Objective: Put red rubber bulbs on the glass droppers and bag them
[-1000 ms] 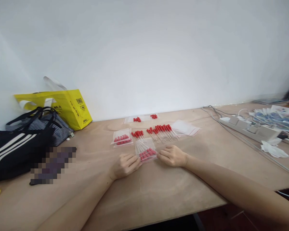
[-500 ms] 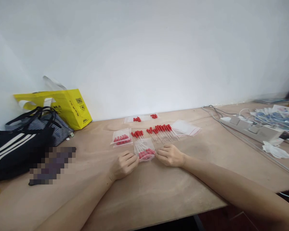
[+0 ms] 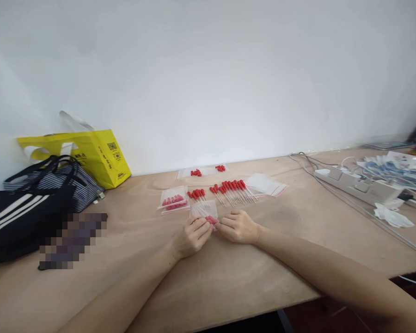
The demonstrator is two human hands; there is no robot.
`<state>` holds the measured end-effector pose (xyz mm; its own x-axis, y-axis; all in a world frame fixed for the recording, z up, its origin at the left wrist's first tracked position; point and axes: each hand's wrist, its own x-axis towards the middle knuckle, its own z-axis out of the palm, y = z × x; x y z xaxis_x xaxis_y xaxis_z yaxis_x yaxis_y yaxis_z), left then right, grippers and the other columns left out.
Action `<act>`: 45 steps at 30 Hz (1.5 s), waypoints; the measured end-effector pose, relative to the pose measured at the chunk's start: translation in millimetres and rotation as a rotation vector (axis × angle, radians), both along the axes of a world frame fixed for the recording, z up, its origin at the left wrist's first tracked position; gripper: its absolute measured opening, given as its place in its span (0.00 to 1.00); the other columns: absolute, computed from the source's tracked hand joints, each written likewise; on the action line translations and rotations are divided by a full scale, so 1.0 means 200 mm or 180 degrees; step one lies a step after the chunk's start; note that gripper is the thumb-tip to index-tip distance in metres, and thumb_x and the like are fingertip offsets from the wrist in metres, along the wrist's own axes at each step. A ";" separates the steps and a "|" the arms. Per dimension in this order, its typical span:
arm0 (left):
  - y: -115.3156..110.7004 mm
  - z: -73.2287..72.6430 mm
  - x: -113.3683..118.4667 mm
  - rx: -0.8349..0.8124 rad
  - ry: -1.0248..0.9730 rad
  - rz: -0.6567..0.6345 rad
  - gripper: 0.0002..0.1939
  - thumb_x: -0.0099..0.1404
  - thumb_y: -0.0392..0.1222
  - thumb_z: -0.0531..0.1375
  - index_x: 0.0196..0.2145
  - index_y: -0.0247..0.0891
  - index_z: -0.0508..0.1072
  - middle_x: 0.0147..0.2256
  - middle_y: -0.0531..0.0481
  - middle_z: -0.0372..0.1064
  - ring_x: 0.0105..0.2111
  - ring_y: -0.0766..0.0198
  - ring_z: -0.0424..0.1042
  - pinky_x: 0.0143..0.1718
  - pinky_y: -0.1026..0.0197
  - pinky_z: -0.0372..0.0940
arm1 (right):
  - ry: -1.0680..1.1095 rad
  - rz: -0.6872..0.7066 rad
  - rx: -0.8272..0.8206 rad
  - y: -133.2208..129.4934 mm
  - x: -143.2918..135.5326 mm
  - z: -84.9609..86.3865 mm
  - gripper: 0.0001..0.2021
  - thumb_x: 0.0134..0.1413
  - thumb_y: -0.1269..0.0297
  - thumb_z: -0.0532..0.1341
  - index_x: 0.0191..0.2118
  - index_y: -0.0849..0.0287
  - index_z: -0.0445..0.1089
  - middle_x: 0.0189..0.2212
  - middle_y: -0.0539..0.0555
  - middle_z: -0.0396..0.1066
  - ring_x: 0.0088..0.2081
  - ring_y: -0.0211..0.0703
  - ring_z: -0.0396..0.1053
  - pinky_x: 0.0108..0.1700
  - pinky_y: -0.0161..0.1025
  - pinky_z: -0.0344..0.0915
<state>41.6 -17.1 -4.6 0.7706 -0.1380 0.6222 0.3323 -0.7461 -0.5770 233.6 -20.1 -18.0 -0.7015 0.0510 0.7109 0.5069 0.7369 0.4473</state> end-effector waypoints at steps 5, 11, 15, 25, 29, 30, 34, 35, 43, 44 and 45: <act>0.00 0.00 -0.01 0.0156 0.0055 0.0072 0.05 0.59 0.27 0.53 0.30 0.31 0.68 0.25 0.48 0.70 0.28 0.64 0.68 0.34 0.58 0.63 | 0.0045 -0.0017 -0.0113 0.00 -0.01 0.00 0.12 0.54 0.73 0.48 0.25 0.63 0.65 0.17 0.48 0.61 0.20 0.32 0.53 0.23 0.35 0.43; -0.03 0.03 -0.09 0.0305 0.0055 0.0271 0.07 0.58 0.26 0.52 0.31 0.31 0.68 0.24 0.48 0.70 0.27 0.64 0.68 0.34 0.57 0.62 | 0.0146 -0.0057 -0.0244 0.01 0.01 -0.01 0.10 0.52 0.72 0.49 0.26 0.62 0.65 0.17 0.47 0.59 0.19 0.32 0.52 0.23 0.34 0.44; -0.05 0.06 -0.15 0.0439 0.0135 0.0485 0.10 0.60 0.26 0.49 0.31 0.31 0.68 0.25 0.48 0.71 0.27 0.64 0.69 0.34 0.57 0.61 | 0.0128 -0.0094 -0.0328 0.01 0.01 -0.02 0.11 0.52 0.72 0.48 0.25 0.62 0.65 0.17 0.48 0.60 0.19 0.32 0.53 0.23 0.34 0.44; -0.05 0.08 -0.20 0.0393 0.0068 0.0628 0.06 0.61 0.32 0.53 0.28 0.34 0.68 0.25 0.51 0.70 0.29 0.65 0.68 0.35 0.59 0.59 | 0.0129 -0.0039 -0.0497 0.00 0.01 -0.03 0.11 0.52 0.72 0.47 0.26 0.62 0.65 0.19 0.49 0.61 0.21 0.32 0.56 0.23 0.34 0.45; -0.04 0.08 -0.24 0.0303 0.0197 0.0545 0.11 0.62 0.27 0.48 0.31 0.33 0.69 0.26 0.47 0.70 0.29 0.63 0.68 0.35 0.56 0.61 | 0.0186 -0.0070 -0.0489 0.00 0.03 -0.03 0.11 0.53 0.71 0.48 0.27 0.61 0.65 0.19 0.48 0.62 0.21 0.32 0.56 0.23 0.34 0.45; -0.04 0.08 -0.24 0.0290 0.0204 0.0513 0.12 0.61 0.26 0.47 0.31 0.32 0.69 0.26 0.47 0.70 0.29 0.63 0.68 0.35 0.56 0.61 | 0.0218 -0.0109 -0.0475 -0.01 0.03 -0.03 0.11 0.54 0.70 0.48 0.27 0.61 0.66 0.19 0.48 0.62 0.21 0.32 0.56 0.23 0.34 0.45; -0.04 0.08 -0.23 0.0196 0.0167 0.0322 0.12 0.62 0.26 0.47 0.30 0.34 0.69 0.25 0.49 0.70 0.29 0.64 0.68 0.34 0.58 0.61 | 0.0333 -0.0226 -0.0337 -0.02 -0.02 0.00 0.10 0.54 0.65 0.51 0.28 0.59 0.66 0.21 0.49 0.65 0.25 0.34 0.58 0.24 0.35 0.46; -0.04 0.09 -0.23 0.0174 0.0167 0.0280 0.12 0.62 0.27 0.47 0.30 0.34 0.69 0.25 0.50 0.70 0.29 0.64 0.68 0.34 0.58 0.61 | 0.0337 -0.0208 -0.0272 -0.02 -0.05 0.00 0.09 0.54 0.64 0.52 0.28 0.59 0.67 0.22 0.49 0.66 0.25 0.34 0.58 0.24 0.35 0.45; -0.05 0.08 -0.23 -0.0326 0.0199 0.0067 0.10 0.61 0.28 0.49 0.31 0.36 0.67 0.26 0.50 0.69 0.30 0.64 0.66 0.34 0.59 0.61 | 0.0144 0.0032 -0.0018 -0.02 -0.19 0.00 0.11 0.52 0.72 0.51 0.21 0.61 0.63 0.19 0.49 0.63 0.23 0.34 0.56 0.23 0.36 0.44; -0.06 0.08 -0.23 -0.0673 0.0083 0.0113 0.07 0.61 0.31 0.50 0.32 0.36 0.67 0.27 0.50 0.69 0.30 0.64 0.66 0.33 0.59 0.61 | 0.0117 0.0048 -0.0015 -0.02 -0.19 0.01 0.11 0.53 0.73 0.51 0.21 0.61 0.63 0.19 0.49 0.63 0.23 0.34 0.56 0.24 0.36 0.45; -0.06 0.07 -0.23 -0.1154 -0.0097 0.0260 0.05 0.60 0.34 0.51 0.32 0.36 0.66 0.28 0.49 0.68 0.31 0.63 0.66 0.33 0.59 0.62 | 0.0100 0.0058 -0.0007 -0.02 -0.18 0.01 0.11 0.53 0.73 0.51 0.22 0.61 0.63 0.20 0.49 0.64 0.23 0.34 0.56 0.24 0.35 0.45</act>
<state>-4.3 -29.2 9.9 0.7503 0.1567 0.6423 0.4121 -0.8705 -0.2690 197.3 -25.0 -15.8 -0.6797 0.0399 0.7324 0.5070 0.7471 0.4299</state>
